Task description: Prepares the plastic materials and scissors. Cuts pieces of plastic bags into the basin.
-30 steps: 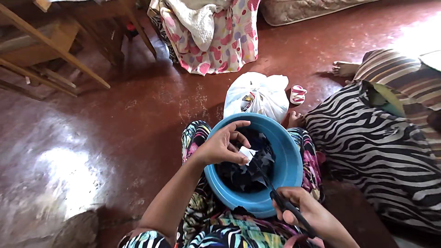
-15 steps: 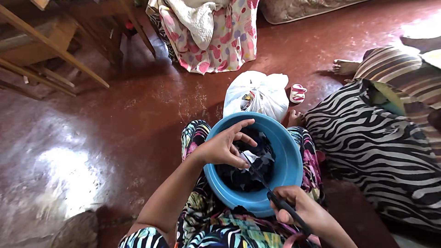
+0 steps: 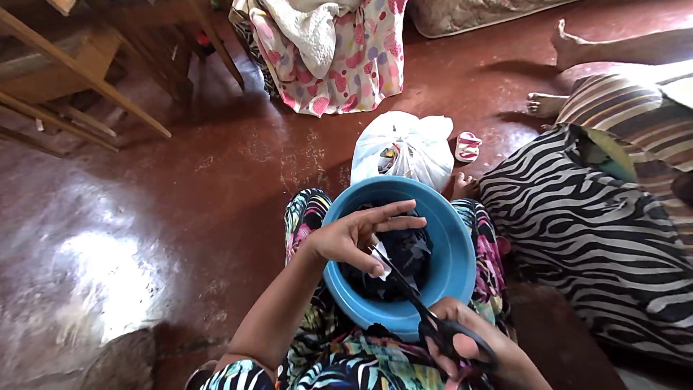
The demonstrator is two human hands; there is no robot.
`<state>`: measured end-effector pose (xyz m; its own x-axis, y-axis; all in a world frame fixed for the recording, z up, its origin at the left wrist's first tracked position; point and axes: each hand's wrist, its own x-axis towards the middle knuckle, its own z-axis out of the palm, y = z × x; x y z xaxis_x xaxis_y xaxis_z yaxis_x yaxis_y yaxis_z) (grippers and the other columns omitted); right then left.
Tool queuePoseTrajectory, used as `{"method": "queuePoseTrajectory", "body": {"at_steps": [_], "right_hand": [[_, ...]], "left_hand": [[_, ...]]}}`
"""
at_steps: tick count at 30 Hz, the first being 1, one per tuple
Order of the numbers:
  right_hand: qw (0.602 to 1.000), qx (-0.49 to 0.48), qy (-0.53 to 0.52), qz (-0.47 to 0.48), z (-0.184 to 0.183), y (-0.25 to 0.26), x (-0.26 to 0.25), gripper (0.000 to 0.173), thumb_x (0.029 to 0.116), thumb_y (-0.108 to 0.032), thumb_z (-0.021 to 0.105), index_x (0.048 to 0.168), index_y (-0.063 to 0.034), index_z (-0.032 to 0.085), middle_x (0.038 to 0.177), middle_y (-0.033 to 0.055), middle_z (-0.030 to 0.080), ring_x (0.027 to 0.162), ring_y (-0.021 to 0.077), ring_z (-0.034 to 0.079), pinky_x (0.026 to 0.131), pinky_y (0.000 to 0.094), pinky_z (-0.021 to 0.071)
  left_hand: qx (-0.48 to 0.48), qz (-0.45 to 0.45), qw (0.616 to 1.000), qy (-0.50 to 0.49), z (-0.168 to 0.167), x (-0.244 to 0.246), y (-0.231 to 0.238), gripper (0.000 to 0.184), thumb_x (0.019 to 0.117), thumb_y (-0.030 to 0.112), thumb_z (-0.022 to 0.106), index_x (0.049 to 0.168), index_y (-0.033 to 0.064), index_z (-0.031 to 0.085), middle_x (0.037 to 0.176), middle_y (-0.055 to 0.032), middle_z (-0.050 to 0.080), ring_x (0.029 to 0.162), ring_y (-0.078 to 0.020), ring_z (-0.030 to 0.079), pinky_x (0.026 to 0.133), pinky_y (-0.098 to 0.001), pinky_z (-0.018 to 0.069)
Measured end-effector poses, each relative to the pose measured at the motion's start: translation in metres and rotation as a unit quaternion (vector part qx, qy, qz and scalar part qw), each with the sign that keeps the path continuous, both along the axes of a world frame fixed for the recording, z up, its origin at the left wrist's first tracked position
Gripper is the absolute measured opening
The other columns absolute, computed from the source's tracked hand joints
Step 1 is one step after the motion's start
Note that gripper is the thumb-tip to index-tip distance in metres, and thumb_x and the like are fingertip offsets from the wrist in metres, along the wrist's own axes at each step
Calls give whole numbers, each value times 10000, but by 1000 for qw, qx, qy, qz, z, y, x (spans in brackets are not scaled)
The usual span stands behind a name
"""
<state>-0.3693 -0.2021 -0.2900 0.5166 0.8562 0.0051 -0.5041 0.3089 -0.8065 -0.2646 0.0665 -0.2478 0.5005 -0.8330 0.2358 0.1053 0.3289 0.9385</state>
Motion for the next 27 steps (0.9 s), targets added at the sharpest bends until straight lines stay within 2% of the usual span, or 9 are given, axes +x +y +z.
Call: {"method": "queuePoseTrajectory", "body": {"at_steps": [2, 4, 6, 9, 14, 18, 24, 26, 27], "right_hand": [[1000, 4, -7, 5, -1, 1, 0, 524, 891, -689, 621, 974, -182, 726, 827, -59, 748, 702, -7, 689, 610, 142, 545], [999, -15, -48, -9, -2, 3, -1, 602, 892, -741, 560, 1038, -175, 705, 912, -57, 745, 767, -18, 673, 644, 135, 523], [995, -41, -92, -26, 0, 4, -1, 646, 896, -757, 530, 1039, -148, 695, 893, -68, 725, 740, -46, 631, 631, 119, 490], [992, -64, -104, -30, 3, 4, -3, 645, 890, -751, 550, 1016, -134, 692, 851, -66, 708, 696, -48, 613, 594, 118, 477], [983, -123, -112, -75, 6, 7, -5, 603, 869, -738, 597, 962, -149, 690, 821, -95, 705, 686, -57, 614, 592, 122, 488], [971, -176, -125, -99, 8, 10, -5, 636, 841, -769, 605, 921, -143, 688, 775, -109, 675, 659, -58, 598, 576, 129, 482], [975, -154, -102, -119, 6, 10, -7, 530, 851, -696, 663, 885, -168, 700, 714, -115, 681, 608, -61, 605, 553, 121, 488], [981, -122, -94, -118, 4, 11, -6, 485, 877, -654, 664, 887, -172, 709, 723, -111, 695, 619, -60, 619, 568, 117, 500], [984, -103, -91, -114, 3, 11, -6, 466, 887, -639, 660, 884, -176, 712, 733, -111, 705, 632, -62, 631, 579, 113, 507]], "left_hand": [[-9, 8, 1000, 21, -3, -1, -1, 1027, 820, 134, 815, 1602, 14, 161, 1565, -35, 474, 954, 29, 682, 693, -141, 562], [2, 33, 998, 47, -2, -3, -1, 1062, 797, 99, 822, 1606, 29, 138, 1562, -36, 471, 972, 4, 687, 715, -159, 573], [16, 63, 996, 59, -1, -3, 0, 1080, 777, 65, 821, 1605, 32, 129, 1561, -34, 468, 923, 11, 686, 701, -158, 572], [40, 96, 992, 67, 3, -2, 0, 1078, 754, -10, 792, 1602, 45, 130, 1568, -30, 451, 797, 26, 675, 657, -153, 572], [112, 125, 985, 44, 12, -6, -3, 1096, 723, -72, 735, 1606, 11, 92, 1591, -109, 403, 670, 45, 626, 597, -142, 548], [143, 119, 982, 18, 17, -11, -6, 1124, 732, -44, 741, 1606, -4, 35, 1592, -128, 387, 700, 71, 604, 564, -125, 511], [122, 112, 986, 26, 13, -11, -6, 1131, 729, -60, 744, 1609, 1, 36, 1592, -127, 391, 702, 59, 605, 557, -125, 504], [110, 112, 987, 20, 9, -10, -5, 1121, 728, -41, 755, 1605, -4, 57, 1589, -123, 402, 762, 54, 628, 570, -127, 509], [100, 111, 989, 19, 7, -9, -5, 1115, 731, -20, 767, 1606, 0, 77, 1589, -117, 405, 835, 47, 644, 597, -129, 518]]}}
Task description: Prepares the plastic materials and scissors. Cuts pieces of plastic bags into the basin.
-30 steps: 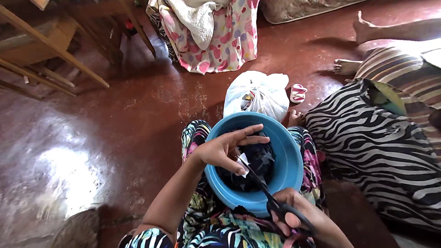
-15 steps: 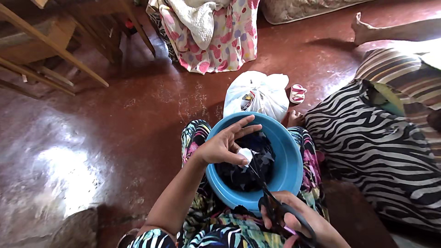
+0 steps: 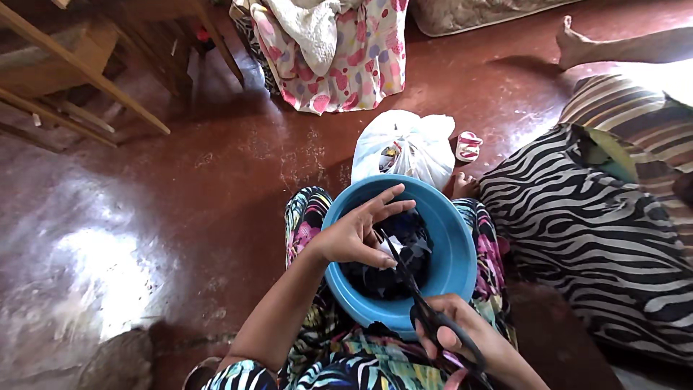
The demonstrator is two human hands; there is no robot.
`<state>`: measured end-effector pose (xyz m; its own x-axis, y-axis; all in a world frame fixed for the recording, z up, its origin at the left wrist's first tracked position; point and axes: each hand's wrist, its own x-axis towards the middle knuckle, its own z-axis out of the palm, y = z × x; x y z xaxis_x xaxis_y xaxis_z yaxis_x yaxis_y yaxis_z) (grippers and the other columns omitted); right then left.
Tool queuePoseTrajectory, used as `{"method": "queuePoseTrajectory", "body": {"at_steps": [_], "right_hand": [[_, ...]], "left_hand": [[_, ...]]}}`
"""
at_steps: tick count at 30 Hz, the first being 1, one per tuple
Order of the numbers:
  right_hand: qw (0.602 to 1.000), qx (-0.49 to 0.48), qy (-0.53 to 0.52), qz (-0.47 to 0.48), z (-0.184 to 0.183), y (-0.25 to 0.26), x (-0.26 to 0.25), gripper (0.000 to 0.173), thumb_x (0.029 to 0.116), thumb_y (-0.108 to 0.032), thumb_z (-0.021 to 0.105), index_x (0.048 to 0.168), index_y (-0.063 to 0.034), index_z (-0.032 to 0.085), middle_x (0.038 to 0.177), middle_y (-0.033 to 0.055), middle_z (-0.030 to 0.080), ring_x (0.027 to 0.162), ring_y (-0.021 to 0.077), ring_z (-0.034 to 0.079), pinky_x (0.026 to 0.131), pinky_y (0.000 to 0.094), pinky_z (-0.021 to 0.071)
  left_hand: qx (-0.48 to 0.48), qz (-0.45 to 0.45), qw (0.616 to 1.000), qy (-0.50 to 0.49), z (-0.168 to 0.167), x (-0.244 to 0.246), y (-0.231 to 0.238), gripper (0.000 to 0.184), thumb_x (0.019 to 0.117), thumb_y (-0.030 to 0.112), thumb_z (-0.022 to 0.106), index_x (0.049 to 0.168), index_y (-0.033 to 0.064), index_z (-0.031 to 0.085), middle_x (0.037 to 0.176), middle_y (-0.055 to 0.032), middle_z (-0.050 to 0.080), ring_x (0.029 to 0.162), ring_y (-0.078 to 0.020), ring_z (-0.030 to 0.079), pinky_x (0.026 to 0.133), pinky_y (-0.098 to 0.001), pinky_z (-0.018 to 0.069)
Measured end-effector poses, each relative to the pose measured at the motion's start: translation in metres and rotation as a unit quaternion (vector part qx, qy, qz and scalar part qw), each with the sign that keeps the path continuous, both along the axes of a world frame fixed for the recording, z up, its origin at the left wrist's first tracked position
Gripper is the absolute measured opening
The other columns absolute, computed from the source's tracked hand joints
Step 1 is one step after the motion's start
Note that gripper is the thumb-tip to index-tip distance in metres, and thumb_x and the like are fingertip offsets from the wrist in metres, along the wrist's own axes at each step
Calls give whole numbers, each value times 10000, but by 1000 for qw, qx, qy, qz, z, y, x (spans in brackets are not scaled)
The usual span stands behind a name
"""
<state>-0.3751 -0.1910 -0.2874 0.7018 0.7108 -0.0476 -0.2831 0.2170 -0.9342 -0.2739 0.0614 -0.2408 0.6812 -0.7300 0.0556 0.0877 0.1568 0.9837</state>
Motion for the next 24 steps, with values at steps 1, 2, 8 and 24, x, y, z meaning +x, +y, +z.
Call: {"method": "queuePoseTrajectory", "body": {"at_steps": [1, 2, 8, 24], "right_hand": [[1000, 18, 6, 9, -1, 1, 0, 449, 899, -625, 655, 887, -180, 714, 740, -111, 712, 642, -61, 642, 588, 111, 514], [999, 35, 16, 19, -1, 1, 1, 438, 907, -614, 653, 890, -181, 719, 747, -108, 716, 649, -58, 648, 595, 112, 520], [989, 111, 61, 72, -3, 0, 2, 441, 934, -604, 626, 937, -175, 727, 771, -86, 728, 651, -51, 652, 583, 105, 506], [998, 32, -51, 4, 0, 2, 0, 585, 895, -721, 571, 977, -153, 682, 808, -95, 685, 690, -62, 602, 604, 109, 476]], "left_hand": [[-10, -4, 1000, -5, -2, 0, 0, 1110, 734, 12, 777, 1606, 3, 91, 1594, -102, 403, 952, 35, 646, 641, -128, 523], [-20, -12, 1000, -15, -4, 1, 0, 1104, 741, 55, 786, 1605, -1, 101, 1599, -88, 401, 1086, 19, 624, 699, -128, 525], [-135, -69, 988, 4, -16, 1, -5, 939, 853, 134, 786, 1590, 29, 214, 1378, 30, 653, 1001, 21, 691, 719, -131, 558], [-83, 174, 979, 71, -11, -43, -21, 622, 829, -26, 730, 1388, -128, 475, 742, 149, 692, 665, 31, 653, 705, -182, 572]]}}
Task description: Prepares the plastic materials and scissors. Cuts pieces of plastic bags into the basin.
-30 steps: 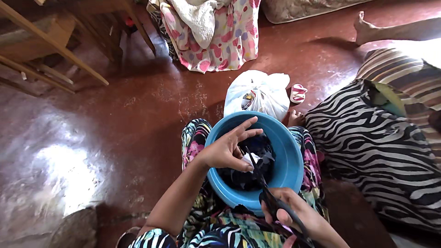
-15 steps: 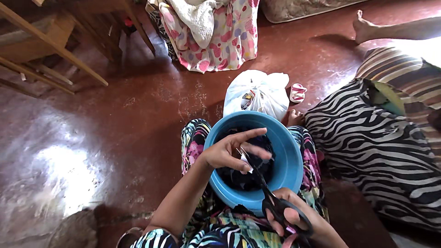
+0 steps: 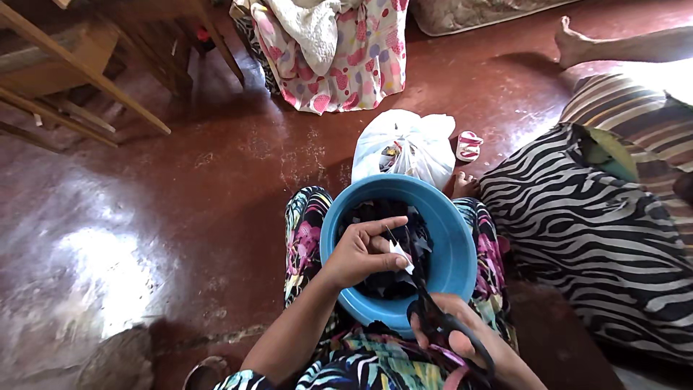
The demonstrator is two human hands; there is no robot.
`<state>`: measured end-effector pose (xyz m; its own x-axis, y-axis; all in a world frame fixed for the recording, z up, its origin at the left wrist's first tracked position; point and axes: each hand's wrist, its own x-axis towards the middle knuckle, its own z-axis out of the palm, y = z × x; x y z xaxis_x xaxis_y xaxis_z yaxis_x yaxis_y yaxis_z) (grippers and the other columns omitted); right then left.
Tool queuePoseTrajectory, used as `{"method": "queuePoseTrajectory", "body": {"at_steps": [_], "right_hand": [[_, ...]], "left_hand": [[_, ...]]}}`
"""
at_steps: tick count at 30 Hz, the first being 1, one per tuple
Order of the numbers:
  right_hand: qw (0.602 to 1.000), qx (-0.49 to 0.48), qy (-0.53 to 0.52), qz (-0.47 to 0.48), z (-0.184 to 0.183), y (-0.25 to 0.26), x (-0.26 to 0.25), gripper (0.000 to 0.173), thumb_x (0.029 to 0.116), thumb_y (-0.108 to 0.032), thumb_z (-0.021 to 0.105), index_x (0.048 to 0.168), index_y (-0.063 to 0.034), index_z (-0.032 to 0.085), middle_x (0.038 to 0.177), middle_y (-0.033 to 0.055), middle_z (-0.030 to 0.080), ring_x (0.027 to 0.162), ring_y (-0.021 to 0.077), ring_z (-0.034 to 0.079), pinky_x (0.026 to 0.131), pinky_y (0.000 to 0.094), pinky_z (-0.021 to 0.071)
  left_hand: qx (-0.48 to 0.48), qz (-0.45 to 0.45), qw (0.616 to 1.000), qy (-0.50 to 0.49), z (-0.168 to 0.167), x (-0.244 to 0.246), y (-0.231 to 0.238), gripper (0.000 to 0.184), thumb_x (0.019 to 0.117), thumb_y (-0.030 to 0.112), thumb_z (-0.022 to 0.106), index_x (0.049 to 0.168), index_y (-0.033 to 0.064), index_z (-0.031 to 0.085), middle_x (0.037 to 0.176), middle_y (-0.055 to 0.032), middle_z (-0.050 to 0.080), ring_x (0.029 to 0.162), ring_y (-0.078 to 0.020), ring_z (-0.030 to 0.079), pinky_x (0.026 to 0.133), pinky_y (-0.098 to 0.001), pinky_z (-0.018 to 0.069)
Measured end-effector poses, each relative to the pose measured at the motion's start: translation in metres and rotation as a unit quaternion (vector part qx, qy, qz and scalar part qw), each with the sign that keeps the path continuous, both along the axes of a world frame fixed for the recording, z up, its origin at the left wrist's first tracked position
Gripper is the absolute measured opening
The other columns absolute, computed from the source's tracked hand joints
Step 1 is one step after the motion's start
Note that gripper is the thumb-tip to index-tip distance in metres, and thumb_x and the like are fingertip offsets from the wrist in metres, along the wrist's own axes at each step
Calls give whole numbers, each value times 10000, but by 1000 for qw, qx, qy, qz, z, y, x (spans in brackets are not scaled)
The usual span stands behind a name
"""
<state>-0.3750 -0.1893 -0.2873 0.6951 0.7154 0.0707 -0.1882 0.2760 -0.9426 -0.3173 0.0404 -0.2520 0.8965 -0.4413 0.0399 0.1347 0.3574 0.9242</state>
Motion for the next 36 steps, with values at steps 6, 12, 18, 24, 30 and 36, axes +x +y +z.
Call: {"method": "queuePoseTrajectory", "body": {"at_steps": [6, 12, 18, 24, 30, 36], "right_hand": [[1000, 17, 7, -3, -2, 3, -1, 597, 891, -733, 562, 983, -158, 692, 812, -99, 687, 697, -63, 608, 610, 104, 479], [998, 32, 43, -31, -1, 4, 0, 443, 905, -631, 637, 915, -197, 722, 737, -132, 692, 647, -76, 627, 597, 97, 506], [997, 57, 41, -29, 0, 4, 3, 365, 933, -552, 660, 944, -193, 728, 753, -123, 705, 655, -68, 642, 605, 104, 523], [998, 17, 0, -54, 7, -3, 4, 506, 912, -681, 578, 998, -204, 721, 823, -111, 723, 726, -54, 652, 652, 115, 523], [996, -43, 11, -77, 2, -3, -1, 480, 896, -671, 613, 948, -205, 715, 806, -122, 716, 693, -74, 628, 610, 105, 495], [981, -166, -8, -100, 6, 1, -5, 627, 816, -748, 651, 882, -125, 680, 752, -116, 663, 655, -71, 593, 562, 121, 476]], "left_hand": [[-10, -11, 1000, -2, -2, -3, -4, 662, 823, -7, 751, 1398, -142, 453, 729, 156, 681, 610, 74, 595, 618, -124, 513], [2, 1, 1000, -2, -1, 0, -1, 671, 823, -10, 749, 1405, -142, 444, 740, 147, 693, 658, 17, 668, 706, -195, 590], [28, -31, 999, -2, -1, -4, -4, 675, 841, -40, 728, 1425, -154, 409, 783, 116, 713, 663, 28, 658, 708, -182, 581], [4, 74, 997, 7, -8, -6, -4, 126, 879, -14, 717, 943, 80, 772, 908, 38, 781, 836, -26, 728, 789, -219, 594], [-51, 224, 959, 165, 8, 0, -4, 275, 951, -71, 533, 852, 90, 733, 838, 30, 734, 731, -15, 668, 658, -170, 547], [-125, 247, 930, 240, 13, -1, -16, 268, 987, -79, 483, 886, 69, 683, 784, -15, 712, 662, -44, 664, 618, -171, 554]]}}
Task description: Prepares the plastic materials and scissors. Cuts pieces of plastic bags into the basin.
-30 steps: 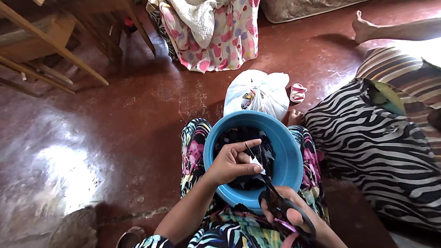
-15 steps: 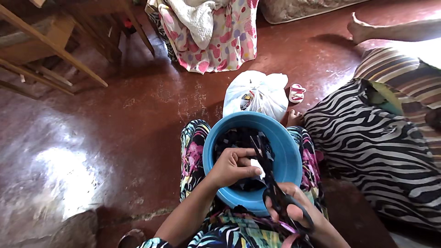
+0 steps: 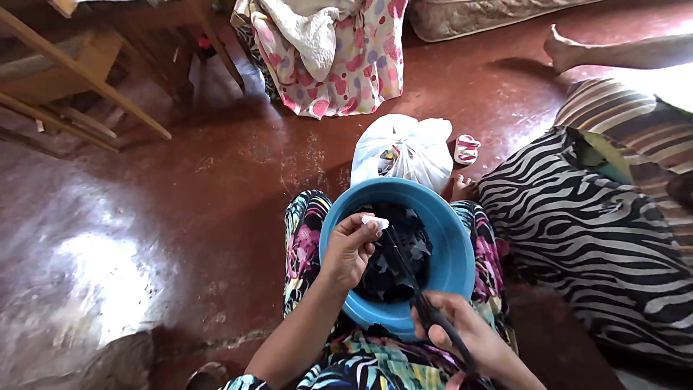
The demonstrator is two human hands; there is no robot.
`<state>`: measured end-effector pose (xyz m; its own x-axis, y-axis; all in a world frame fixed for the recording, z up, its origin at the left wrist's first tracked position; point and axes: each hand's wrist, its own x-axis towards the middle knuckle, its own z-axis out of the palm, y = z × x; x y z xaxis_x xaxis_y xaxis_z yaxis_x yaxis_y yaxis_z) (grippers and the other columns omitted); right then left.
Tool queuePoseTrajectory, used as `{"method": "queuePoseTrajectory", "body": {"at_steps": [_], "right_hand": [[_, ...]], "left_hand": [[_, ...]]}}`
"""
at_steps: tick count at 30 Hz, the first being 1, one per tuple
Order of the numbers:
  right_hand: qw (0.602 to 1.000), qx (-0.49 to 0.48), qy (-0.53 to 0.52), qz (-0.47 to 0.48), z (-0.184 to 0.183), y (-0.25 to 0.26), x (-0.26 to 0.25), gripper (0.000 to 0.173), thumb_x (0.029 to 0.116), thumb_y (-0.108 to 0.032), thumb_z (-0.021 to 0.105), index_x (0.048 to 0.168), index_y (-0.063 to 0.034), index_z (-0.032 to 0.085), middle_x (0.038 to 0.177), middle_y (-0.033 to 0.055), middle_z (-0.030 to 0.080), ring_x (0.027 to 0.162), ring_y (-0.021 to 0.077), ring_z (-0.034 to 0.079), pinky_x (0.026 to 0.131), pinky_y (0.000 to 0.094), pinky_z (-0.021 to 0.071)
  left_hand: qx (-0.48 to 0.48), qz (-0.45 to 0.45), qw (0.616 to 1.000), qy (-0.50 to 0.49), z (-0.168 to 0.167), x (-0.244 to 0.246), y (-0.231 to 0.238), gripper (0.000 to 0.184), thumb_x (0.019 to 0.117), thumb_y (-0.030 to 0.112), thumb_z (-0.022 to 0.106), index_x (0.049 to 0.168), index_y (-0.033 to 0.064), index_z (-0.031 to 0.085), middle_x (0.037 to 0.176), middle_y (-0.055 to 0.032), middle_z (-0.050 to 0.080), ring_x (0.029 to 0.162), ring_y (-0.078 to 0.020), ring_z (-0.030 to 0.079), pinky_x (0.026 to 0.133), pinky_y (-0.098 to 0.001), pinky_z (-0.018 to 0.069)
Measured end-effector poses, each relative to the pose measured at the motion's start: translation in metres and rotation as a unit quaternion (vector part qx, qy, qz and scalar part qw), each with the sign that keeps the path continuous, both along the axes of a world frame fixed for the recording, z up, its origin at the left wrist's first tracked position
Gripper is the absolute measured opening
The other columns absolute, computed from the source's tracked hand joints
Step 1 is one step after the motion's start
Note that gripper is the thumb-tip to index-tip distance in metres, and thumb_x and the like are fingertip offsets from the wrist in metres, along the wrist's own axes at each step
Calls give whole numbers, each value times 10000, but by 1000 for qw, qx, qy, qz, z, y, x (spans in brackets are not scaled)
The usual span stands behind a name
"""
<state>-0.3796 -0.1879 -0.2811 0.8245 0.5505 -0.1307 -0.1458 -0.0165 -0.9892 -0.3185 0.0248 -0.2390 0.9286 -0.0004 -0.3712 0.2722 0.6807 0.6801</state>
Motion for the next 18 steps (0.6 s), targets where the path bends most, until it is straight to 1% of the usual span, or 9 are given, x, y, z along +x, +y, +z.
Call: {"method": "queuePoseTrajectory", "body": {"at_steps": [2, 5, 8, 10, 12, 16, 18], "right_hand": [[1000, -20, -3, 2, 0, 1, 0, 649, 805, -765, 646, 877, -121, 681, 750, -119, 659, 657, -75, 591, 564, 119, 475], [1000, -25, 2, 0, 0, 3, 0, 661, 793, -780, 641, 878, -126, 675, 747, -120, 662, 652, -75, 590, 561, 121, 472], [1000, -8, 0, -3, -3, 6, 1, 661, 801, -785, 627, 872, -129, 669, 736, -120, 656, 638, -77, 581, 551, 118, 465], [1000, 5, 0, -2, -4, 7, 3, 653, 811, -784, 616, 875, -136, 672, 736, -121, 659, 634, -79, 579, 552, 117, 462], [1000, 13, 6, -5, -4, 7, 4, 643, 811, -781, 620, 876, -144, 673, 734, -124, 661, 631, -76, 582, 556, 118, 466], [1000, 17, 6, -15, -3, 7, 4, 628, 816, -772, 621, 872, -149, 675, 737, -126, 662, 640, -72, 589, 568, 120, 475], [1000, 15, 4, -22, -4, 7, 3, 613, 819, -760, 630, 880, -152, 679, 747, -129, 666, 650, -70, 595, 573, 124, 483]], "left_hand": [[1, 27, 1000, -7, -2, 0, -6, 246, 976, -102, 487, 956, 62, 668, 792, -2, 711, 672, -36, 665, 622, -168, 551], [19, 60, 998, -21, -7, -1, -12, 231, 952, -125, 514, 1011, 48, 656, 778, 16, 702, 677, -26, 659, 628, -163, 542], [29, 64, 996, -55, -14, -6, -19, 270, 894, -144, 556, 1081, 34, 634, 693, 62, 650, 631, -8, 624, 632, -158, 530], [20, 57, 996, -69, -17, -10, -23, 305, 876, -154, 576, 1114, 34, 602, 666, 75, 639, 611, -2, 615, 628, -159, 528], [15, 55, 995, -76, -20, -12, -26, 306, 859, -154, 593, 1086, 51, 587, 672, 77, 639, 614, -1, 617, 636, -161, 534], [31, 63, 993, -91, -21, -16, -30, 340, 828, -180, 627, 1030, 81, 546, 684, 78, 663, 647, -17, 661, 707, -193, 578], [55, 66, 992, -96, -21, -17, -31, 370, 813, -190, 644, 1028, 84, 517, 686, 82, 659, 645, -15, 659, 698, -193, 579]]}}
